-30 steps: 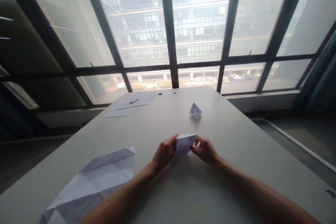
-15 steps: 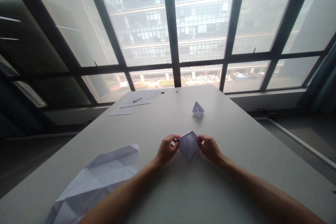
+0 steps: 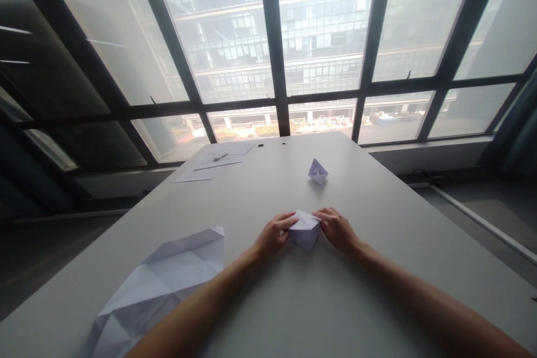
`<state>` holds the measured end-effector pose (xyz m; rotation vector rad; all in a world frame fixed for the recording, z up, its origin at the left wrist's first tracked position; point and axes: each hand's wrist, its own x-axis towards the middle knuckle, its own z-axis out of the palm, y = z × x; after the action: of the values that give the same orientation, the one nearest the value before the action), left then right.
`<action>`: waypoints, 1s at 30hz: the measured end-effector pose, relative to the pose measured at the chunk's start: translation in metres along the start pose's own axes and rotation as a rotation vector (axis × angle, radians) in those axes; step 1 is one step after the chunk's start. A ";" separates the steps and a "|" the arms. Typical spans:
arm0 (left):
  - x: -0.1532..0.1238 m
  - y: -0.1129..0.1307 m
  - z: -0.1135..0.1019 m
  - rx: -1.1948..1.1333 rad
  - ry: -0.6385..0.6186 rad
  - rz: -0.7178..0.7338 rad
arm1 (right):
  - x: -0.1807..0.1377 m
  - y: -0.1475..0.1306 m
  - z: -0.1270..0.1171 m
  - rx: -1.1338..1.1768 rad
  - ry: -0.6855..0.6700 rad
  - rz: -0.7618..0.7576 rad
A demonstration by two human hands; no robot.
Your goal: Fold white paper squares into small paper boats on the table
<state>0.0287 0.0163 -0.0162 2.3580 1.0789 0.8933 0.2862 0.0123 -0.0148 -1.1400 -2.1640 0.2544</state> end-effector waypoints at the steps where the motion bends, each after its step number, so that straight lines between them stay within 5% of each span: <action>1: 0.000 0.000 0.000 0.022 -0.024 0.009 | 0.000 0.001 0.000 0.010 -0.018 -0.031; 13: 0.000 0.019 -0.014 0.311 -0.368 0.057 | 0.000 0.007 0.006 -0.039 -0.084 -0.121; 30: -0.001 0.011 -0.005 0.385 -0.279 -0.023 | -0.003 0.000 -0.001 0.026 -0.084 -0.107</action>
<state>0.0305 0.0088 -0.0064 2.6674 1.2432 0.3515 0.2879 0.0100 -0.0152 -1.0122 -2.2804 0.2866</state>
